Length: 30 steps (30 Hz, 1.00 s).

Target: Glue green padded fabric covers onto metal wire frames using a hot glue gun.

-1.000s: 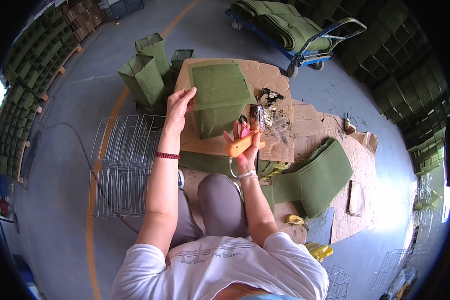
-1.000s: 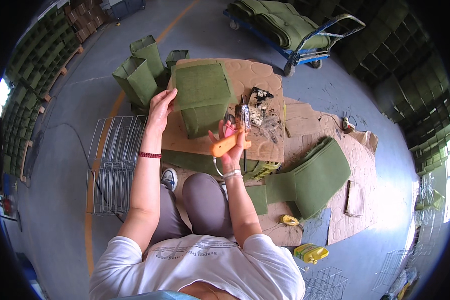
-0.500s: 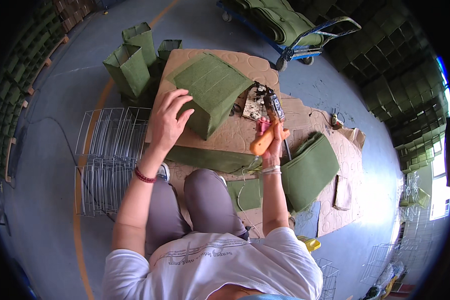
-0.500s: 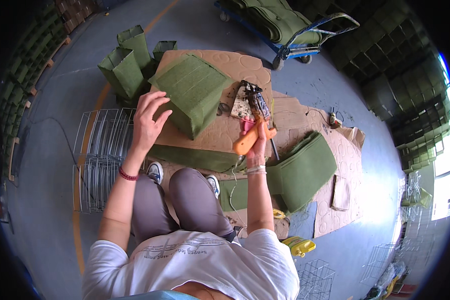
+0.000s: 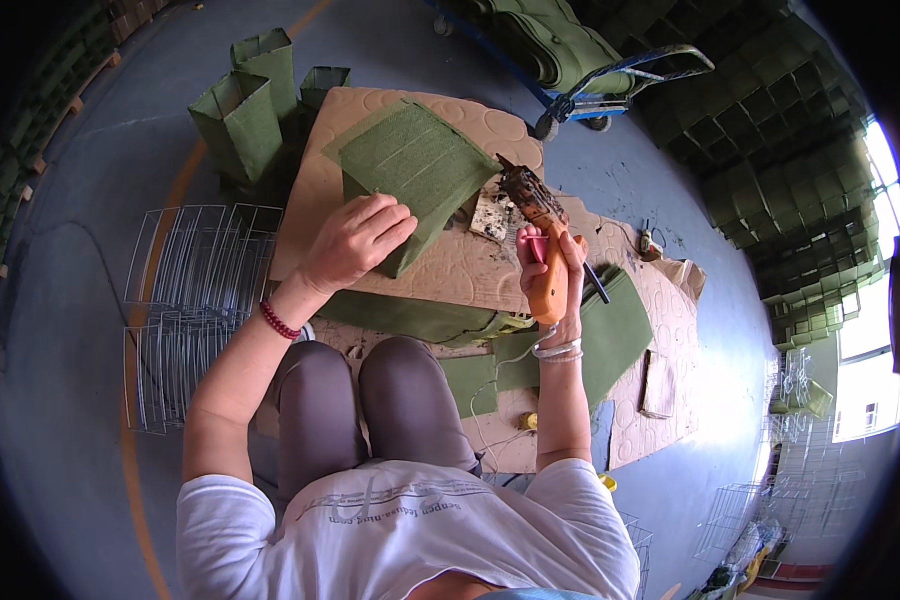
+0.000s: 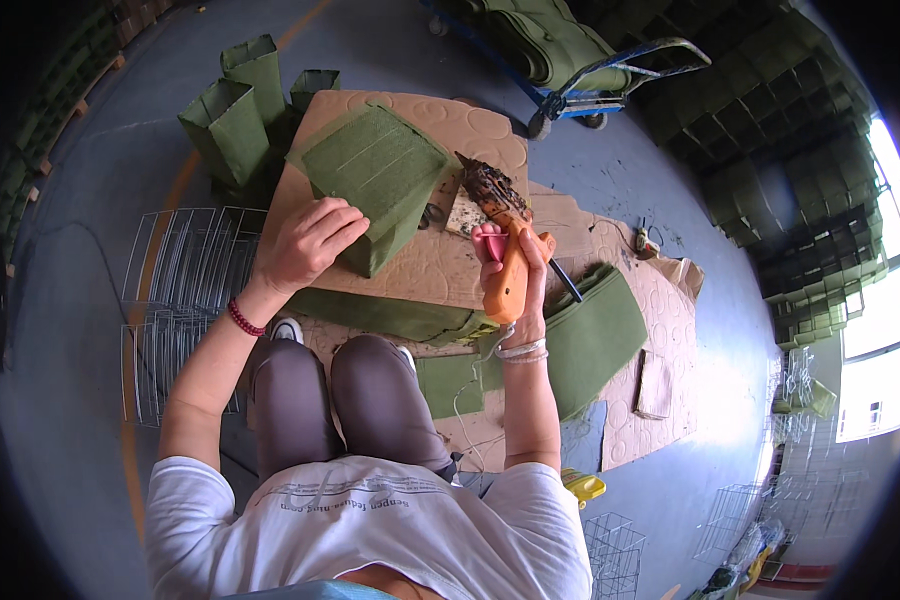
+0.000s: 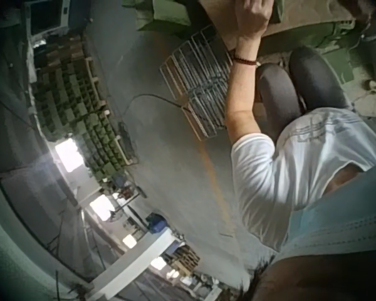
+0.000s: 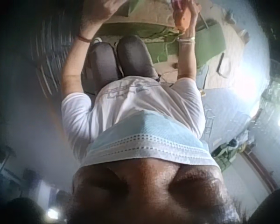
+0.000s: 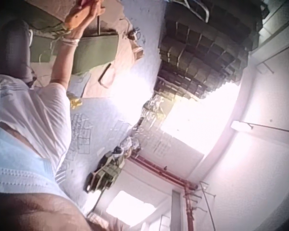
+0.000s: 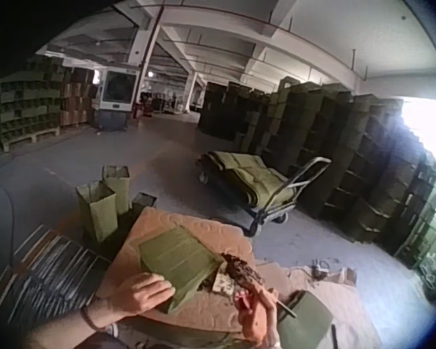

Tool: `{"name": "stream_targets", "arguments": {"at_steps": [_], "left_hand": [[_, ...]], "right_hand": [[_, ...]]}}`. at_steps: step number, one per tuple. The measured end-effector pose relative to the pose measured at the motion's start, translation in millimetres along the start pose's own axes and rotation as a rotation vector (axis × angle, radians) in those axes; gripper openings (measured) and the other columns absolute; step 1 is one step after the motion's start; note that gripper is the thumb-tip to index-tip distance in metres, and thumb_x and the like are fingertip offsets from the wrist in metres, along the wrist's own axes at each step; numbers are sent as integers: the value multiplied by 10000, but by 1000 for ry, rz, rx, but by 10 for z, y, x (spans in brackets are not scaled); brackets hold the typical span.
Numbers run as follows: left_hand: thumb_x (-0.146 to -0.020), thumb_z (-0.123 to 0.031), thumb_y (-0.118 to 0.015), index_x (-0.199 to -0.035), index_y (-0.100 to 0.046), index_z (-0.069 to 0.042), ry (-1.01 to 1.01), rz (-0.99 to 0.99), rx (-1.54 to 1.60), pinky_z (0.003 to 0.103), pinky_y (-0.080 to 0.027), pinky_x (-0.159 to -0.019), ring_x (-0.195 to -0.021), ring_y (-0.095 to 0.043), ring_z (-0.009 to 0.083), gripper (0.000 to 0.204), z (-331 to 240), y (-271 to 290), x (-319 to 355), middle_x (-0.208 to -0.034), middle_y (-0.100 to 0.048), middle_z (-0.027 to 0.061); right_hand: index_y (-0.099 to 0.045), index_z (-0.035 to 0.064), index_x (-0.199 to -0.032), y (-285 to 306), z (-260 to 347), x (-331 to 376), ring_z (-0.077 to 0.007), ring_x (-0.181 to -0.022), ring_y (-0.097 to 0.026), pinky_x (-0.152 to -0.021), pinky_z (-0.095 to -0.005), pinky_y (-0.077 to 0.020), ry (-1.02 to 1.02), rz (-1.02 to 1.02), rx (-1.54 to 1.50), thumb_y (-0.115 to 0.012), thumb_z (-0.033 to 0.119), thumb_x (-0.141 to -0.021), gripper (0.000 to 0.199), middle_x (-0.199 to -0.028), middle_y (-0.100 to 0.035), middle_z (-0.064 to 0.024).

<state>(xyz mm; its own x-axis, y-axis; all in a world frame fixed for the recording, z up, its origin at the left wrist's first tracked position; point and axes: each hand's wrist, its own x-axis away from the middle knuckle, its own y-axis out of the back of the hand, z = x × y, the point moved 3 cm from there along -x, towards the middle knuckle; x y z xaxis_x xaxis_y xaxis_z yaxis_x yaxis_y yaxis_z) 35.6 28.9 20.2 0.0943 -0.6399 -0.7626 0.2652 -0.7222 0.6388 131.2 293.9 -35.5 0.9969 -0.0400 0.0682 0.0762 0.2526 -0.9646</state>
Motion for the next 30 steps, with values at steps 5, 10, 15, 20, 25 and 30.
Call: {"name": "stream_targets", "arguments": {"at_steps": [5, 10, 15, 20, 25, 30], "left_hand": [[-700, -75, -603, -921, -630, -37, -27, -19, 1, 294, -513, -761, -897, -572, 182, 226, 32, -19, 47, -924, -580, 37], [-694, -78, -607, -920, -635, -36, -37, -43, 28, 289, -511, -746, -880, -576, 181, 231, 52, -49, 67, -920, -589, 39], [-691, -80, -609, -923, -638, -31, -39, -62, 42, 291, -515, -733, -870, -579, 179, 239, 81, -54, 89, -919, -592, 37], [-683, -80, -602, -928, -644, -24, -35, -78, 62, 298, -525, -714, -862, -584, 190, 254, 100, -76, 108, -927, -600, 41], [-691, -76, -602, -920, -640, -22, -28, -76, 73, 295, -522, -733, -867, -579, 181, 239, 98, -69, 110, -921, -590, 37], [-676, -70, -596, -922, -654, -10, -6, -99, 95, 296, -531, -696, -836, -594, 195, 260, 87, -73, 117, -916, -614, 55]], "right_hand": [[-466, -84, -1101, -61, -17, -1, -308, -1092, -558, -566, -249, -564, -64, -35, -38, -572, 270, -891, 425, -1122, -548, -208], [-465, -82, -1096, -97, -75, -9, -319, -1114, -546, -571, -256, -563, -89, -50, -56, -565, 260, -899, 407, -1128, -552, -218], [-456, -78, -1100, -99, -194, 34, -316, -1118, -540, -552, -256, -562, -98, -97, -27, -576, 248, -891, 405, -1115, -551, -220], [-454, -73, -1089, -116, -375, 133, -291, -1070, -563, -511, -231, -544, -41, -160, 19, -586, 216, -881, 380, -1086, -550, -210], [-452, -61, -1095, -124, -530, 238, -259, -1040, -571, -510, -227, -540, -43, -166, 44, -590, 215, -880, 376, -1059, -551, -193], [-445, -68, -1110, -125, -658, 352, -260, -1053, -557, -498, -222, -521, -41, -172, 108, -580, 218, -884, 388, -1065, -550, -194]]}}
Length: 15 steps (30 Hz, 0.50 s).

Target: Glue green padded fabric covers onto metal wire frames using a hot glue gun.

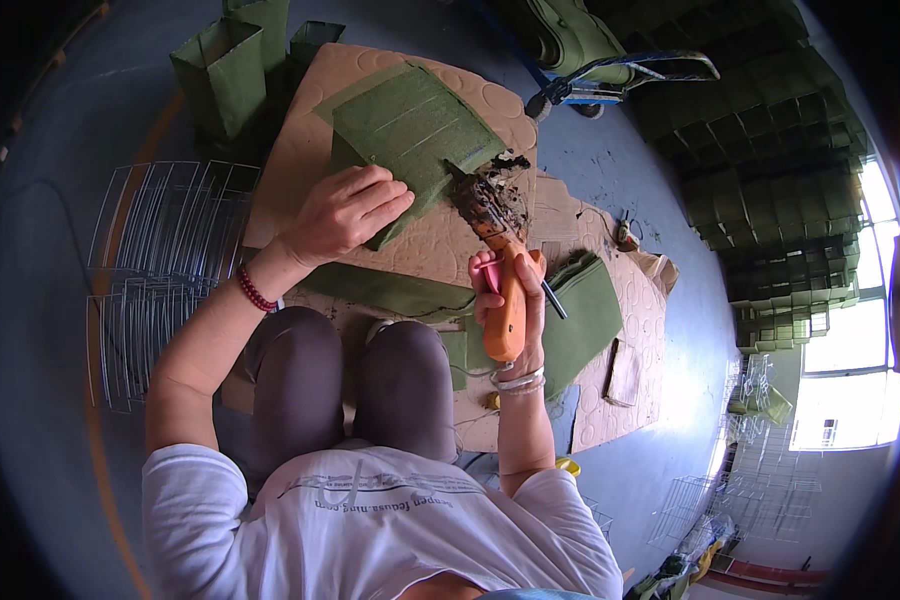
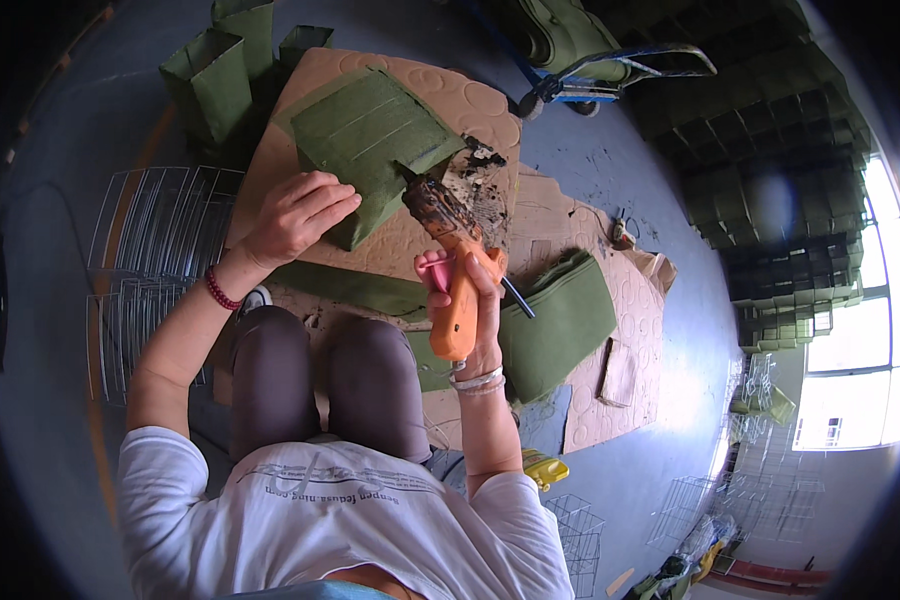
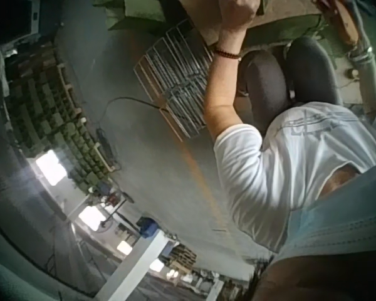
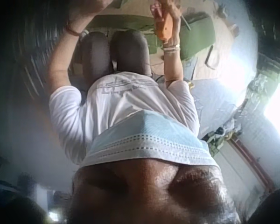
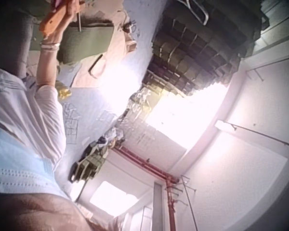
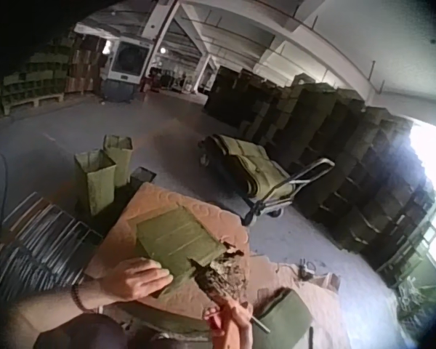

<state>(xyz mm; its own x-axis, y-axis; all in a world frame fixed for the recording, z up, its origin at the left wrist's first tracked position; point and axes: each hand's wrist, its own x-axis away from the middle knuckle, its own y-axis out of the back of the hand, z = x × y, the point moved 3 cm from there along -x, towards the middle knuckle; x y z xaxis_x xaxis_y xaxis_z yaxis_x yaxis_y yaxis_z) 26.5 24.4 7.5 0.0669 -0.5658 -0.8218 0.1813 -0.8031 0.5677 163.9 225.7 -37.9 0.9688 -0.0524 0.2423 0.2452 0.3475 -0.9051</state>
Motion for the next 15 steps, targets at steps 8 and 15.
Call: {"name": "stream_targets", "arguments": {"at_steps": [8, 15], "left_hand": [[-703, -70, -597, -908, -656, -15, 25, -23, -5, 292, -525, -742, -865, -580, 176, 220, -8, -18, 53, -917, -600, 37], [-711, -91, -589, -908, -659, -12, 27, -53, -18, 296, -526, -741, -862, -587, 178, 224, 7, -44, 105, -922, -609, 41]], "right_hand": [[-443, -74, -1105, -58, -157, 106, -254, -1033, -562, -501, -212, -510, -12, -1, 5, -577, 221, -888, 390, -1060, -543, -196], [-455, -56, -1090, -154, -348, 225, -241, -1019, -564, -495, -219, -511, -27, -35, -20, -569, 228, -891, 365, -1065, -536, -182]]}}
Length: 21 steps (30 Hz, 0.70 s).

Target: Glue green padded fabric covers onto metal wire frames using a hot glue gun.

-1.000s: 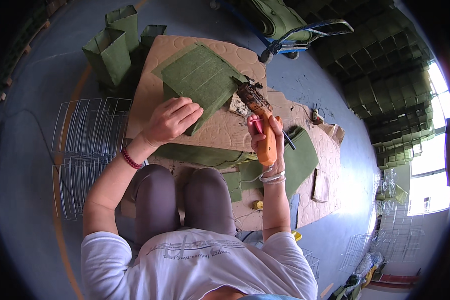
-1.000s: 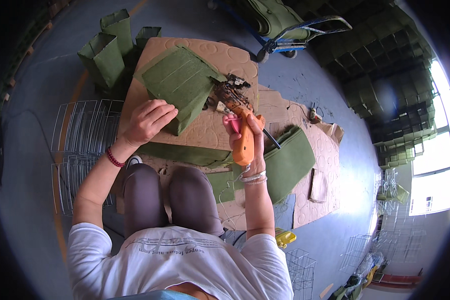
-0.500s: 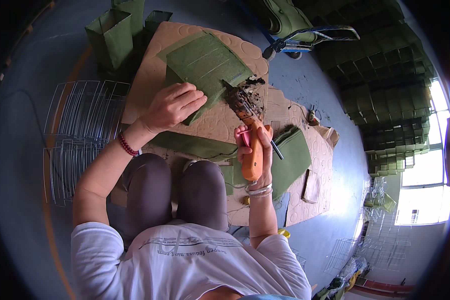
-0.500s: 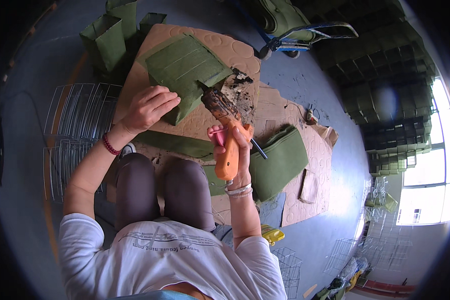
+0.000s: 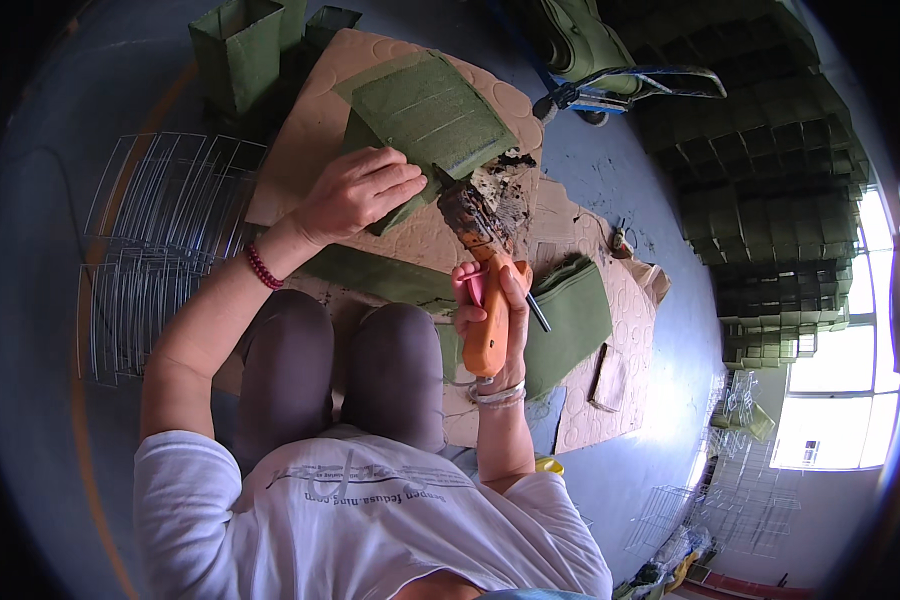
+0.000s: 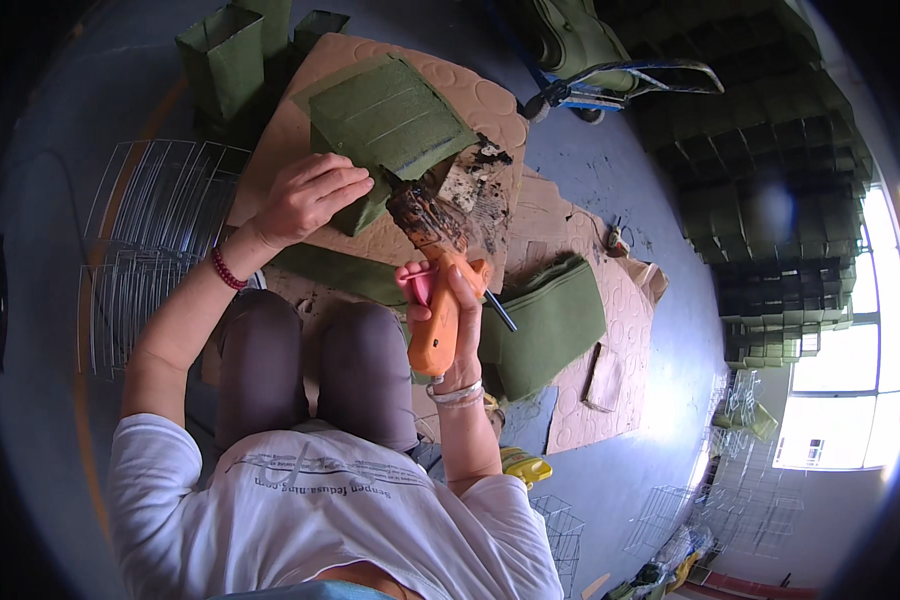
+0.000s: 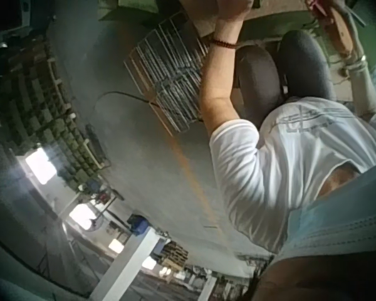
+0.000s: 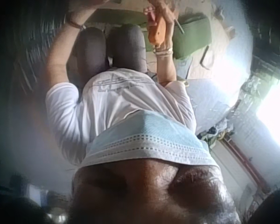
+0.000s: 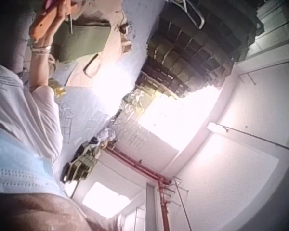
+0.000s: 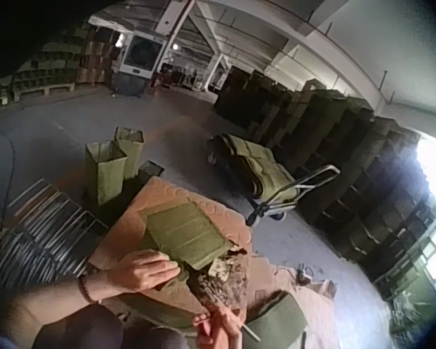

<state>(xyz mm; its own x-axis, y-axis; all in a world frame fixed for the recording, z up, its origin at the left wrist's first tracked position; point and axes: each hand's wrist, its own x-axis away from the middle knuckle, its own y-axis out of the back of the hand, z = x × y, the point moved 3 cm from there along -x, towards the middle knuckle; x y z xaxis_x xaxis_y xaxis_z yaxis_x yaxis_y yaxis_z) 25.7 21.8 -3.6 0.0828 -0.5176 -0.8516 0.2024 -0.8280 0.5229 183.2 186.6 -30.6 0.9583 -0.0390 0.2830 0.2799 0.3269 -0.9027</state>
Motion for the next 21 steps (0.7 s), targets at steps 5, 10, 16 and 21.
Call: {"name": "stream_targets", "arguments": {"at_steps": [5, 10, 16, 21], "left_hand": [[-709, -86, -589, -905, -659, -21, 8, -13, -2, 301, -527, -746, -865, -591, 178, 219, -14, -5, -1, -923, -612, 39], [-666, -72, -595, -913, -662, -15, 17, -50, 5, 294, -528, -695, -831, -604, 190, 262, -25, 2, -8, -927, -625, 47], [-669, -77, -596, -904, -655, -18, 31, -53, 0, 299, -519, -690, -837, -601, 198, 249, -25, -33, 23, -920, -619, 47], [-705, -111, -586, -907, -646, -43, 61, -52, -37, 297, -507, -715, -877, -577, 174, 222, -41, -60, 40, -913, -596, 21]], "right_hand": [[-455, -76, -1087, 8, -36, 9, -229, -991, -573, -494, -207, -504, 5, 27, -1, -569, 227, -889, 380, -1052, -541, -185], [-448, -72, -1063, -16, -49, 23, -243, -929, -601, -496, -206, -518, 26, -16, 18, -560, 258, -891, 388, -1023, -558, -225], [-453, -59, -1051, -5, -56, 21, -253, -948, -599, -491, -212, -522, -5, 1, 4, -564, 254, -889, 370, -1019, -562, -217], [-458, -91, -1076, -7, -21, -7, -238, -909, -605, -487, -202, -508, 49, -36, -2, -567, 233, -888, 390, -1016, -554, -213]]}}
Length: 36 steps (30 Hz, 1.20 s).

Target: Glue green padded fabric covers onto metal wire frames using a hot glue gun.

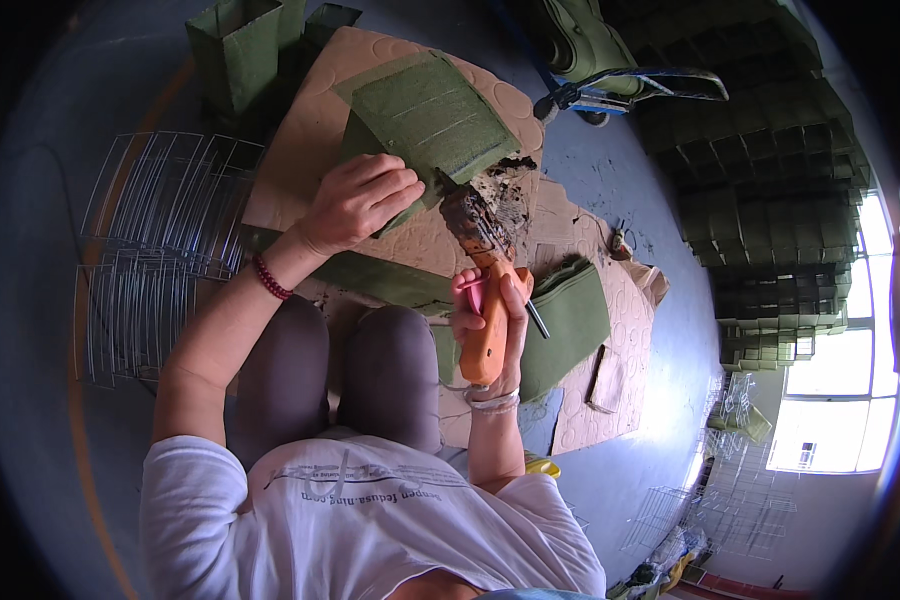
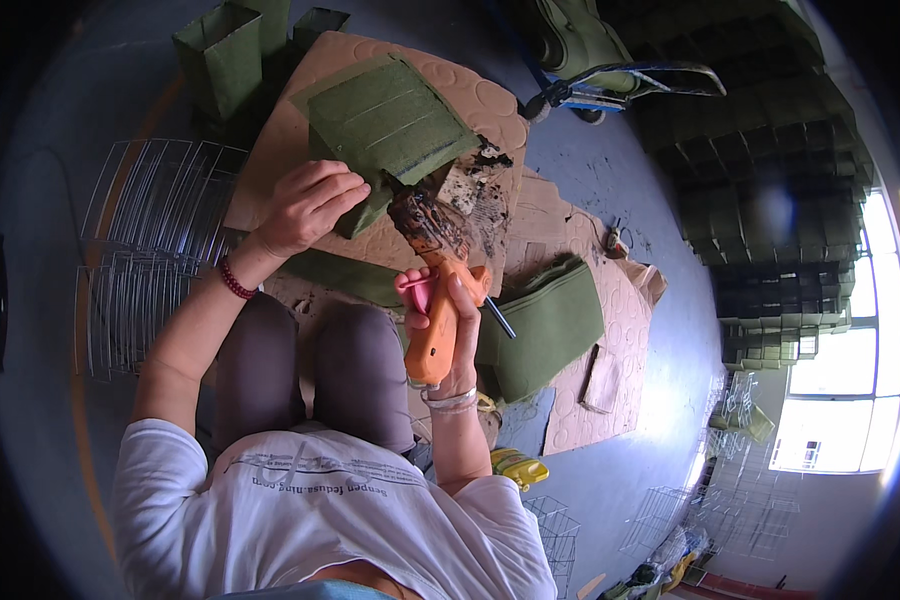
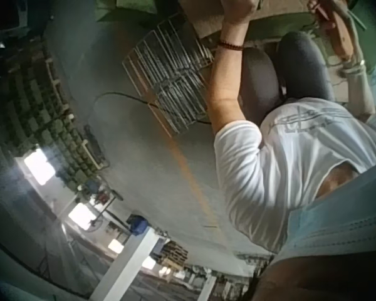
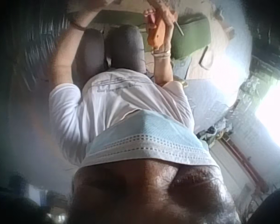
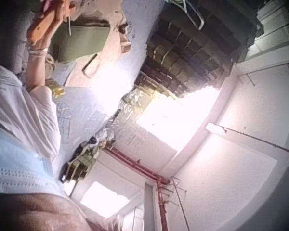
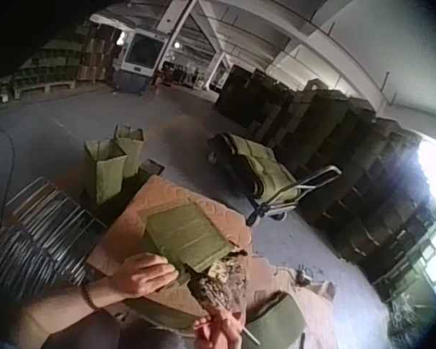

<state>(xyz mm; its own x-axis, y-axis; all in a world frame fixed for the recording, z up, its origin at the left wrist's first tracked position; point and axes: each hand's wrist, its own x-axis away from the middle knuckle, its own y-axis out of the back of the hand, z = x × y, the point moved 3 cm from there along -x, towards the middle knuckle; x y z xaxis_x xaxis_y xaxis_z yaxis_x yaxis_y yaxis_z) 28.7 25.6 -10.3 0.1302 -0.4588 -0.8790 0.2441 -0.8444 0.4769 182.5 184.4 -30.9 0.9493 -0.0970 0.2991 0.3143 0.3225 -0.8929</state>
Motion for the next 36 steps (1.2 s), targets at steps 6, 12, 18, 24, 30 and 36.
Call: {"name": "stream_targets", "arguments": {"at_steps": [6, 12, 18, 24, 30, 36], "left_hand": [[-705, -109, -589, -885, -646, -49, 38, -29, 17, 292, -510, -703, -865, -583, 172, 199, -5, -28, -6, -905, -597, 18], [-706, -96, -593, -867, -642, -46, 54, -55, 23, 288, -512, -680, -851, -590, 175, 175, -10, -48, -7, -878, -600, 25], [-702, -93, -591, -862, -640, -45, 57, -68, 15, 285, -512, -680, -852, -591, 175, 175, -23, -36, -34, -879, -600, 27], [-691, -91, -593, -865, -640, -43, 64, -52, 9, 282, -511, -682, -854, -589, 175, 186, -16, -34, -33, -877, -599, 27], [-692, -86, -596, -860, -643, -44, 67, -45, 2, 279, -513, -676, -854, -589, 169, 180, -19, -36, -35, -879, -601, 19], [-697, -88, -595, -858, -649, -46, 71, -47, 3, 280, -514, -676, -853, -591, 170, 174, -22, -16, -45, -878, -603, 19]], "right_hand": [[-483, -19, -1144, 110, 359, -318, -279, -965, -620, -503, -222, -518, 74, 125, -13, -573, 210, -894, 351, -1037, -566, -205], [-465, -13, -1200, 213, 678, -613, -308, -979, -619, -541, -242, -525, 131, 198, -18, -550, 206, -906, 376, -1117, -562, -219], [-457, -25, -1208, 173, 706, -617, -311, -978, -618, -545, -249, -531, 133, 215, 0, -534, 212, -915, 385, -1106, -560, -226], [-445, -46, -1191, 135, 557, -512, -291, -938, -624, -523, -237, -528, 93, 172, 14, -540, 218, -908, 398, -1057, -553, -234], [-465, -67, -1032, 159, 249, -262, -267, -942, -595, -476, -205, -512, 81, 70, 95, -551, 255, -889, 363, -1023, -551, -227], [-458, -45, -1039, 131, 46, -106, -269, -945, -588, -491, -210, -515, 27, 58, 42, -556, 251, -894, 344, -1016, -555, -225]]}}
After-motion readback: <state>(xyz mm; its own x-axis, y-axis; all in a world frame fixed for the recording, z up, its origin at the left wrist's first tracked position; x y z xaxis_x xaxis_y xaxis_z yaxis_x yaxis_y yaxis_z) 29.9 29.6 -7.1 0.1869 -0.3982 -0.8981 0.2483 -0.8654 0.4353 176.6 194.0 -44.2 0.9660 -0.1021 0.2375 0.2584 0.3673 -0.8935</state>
